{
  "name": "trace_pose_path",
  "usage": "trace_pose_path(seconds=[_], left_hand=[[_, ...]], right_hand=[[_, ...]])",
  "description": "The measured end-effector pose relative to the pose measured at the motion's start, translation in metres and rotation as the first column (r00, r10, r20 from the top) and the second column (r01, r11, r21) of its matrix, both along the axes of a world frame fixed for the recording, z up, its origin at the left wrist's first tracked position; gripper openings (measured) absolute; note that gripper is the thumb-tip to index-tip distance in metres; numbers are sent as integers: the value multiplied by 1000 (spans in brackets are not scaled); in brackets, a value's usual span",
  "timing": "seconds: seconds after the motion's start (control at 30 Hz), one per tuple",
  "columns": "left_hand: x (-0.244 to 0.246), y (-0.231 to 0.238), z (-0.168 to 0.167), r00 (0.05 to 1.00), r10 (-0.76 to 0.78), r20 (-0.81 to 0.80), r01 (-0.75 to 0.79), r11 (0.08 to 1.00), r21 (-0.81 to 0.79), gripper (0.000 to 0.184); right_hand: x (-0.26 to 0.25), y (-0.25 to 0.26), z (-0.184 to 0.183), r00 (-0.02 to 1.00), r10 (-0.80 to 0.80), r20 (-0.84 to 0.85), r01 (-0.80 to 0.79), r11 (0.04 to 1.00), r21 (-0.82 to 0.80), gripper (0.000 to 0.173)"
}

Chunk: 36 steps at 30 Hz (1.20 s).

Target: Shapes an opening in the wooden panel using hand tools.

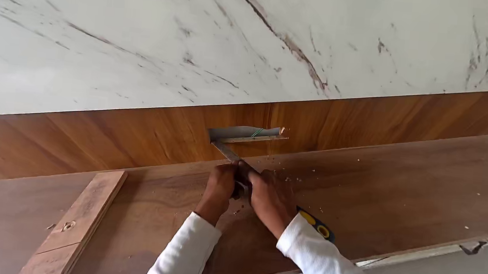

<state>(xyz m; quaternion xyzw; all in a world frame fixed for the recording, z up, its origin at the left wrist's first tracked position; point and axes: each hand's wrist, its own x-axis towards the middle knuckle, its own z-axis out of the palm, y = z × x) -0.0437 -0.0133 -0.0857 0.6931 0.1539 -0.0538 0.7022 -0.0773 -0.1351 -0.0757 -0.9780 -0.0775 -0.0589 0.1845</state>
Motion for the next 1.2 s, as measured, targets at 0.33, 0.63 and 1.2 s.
trace_pose_path(seconds=[0.33, 0.63, 1.2], left_hand=[[22, -24, -4, 998, 28, -52, -28, 1000, -6, 42], [39, -60, 0, 994, -63, -85, 62, 998, -11, 44], [33, -122, 0, 955, -255, -150, 234, 962, -143, 51]], right_hand=[[16, -18, -8, 999, -9, -53, 10, 1000, 12, 52], [29, -56, -7, 997, -52, -63, 54, 998, 20, 51], [16, -128, -24, 987, -136, 80, 142, 987, -71, 55]])
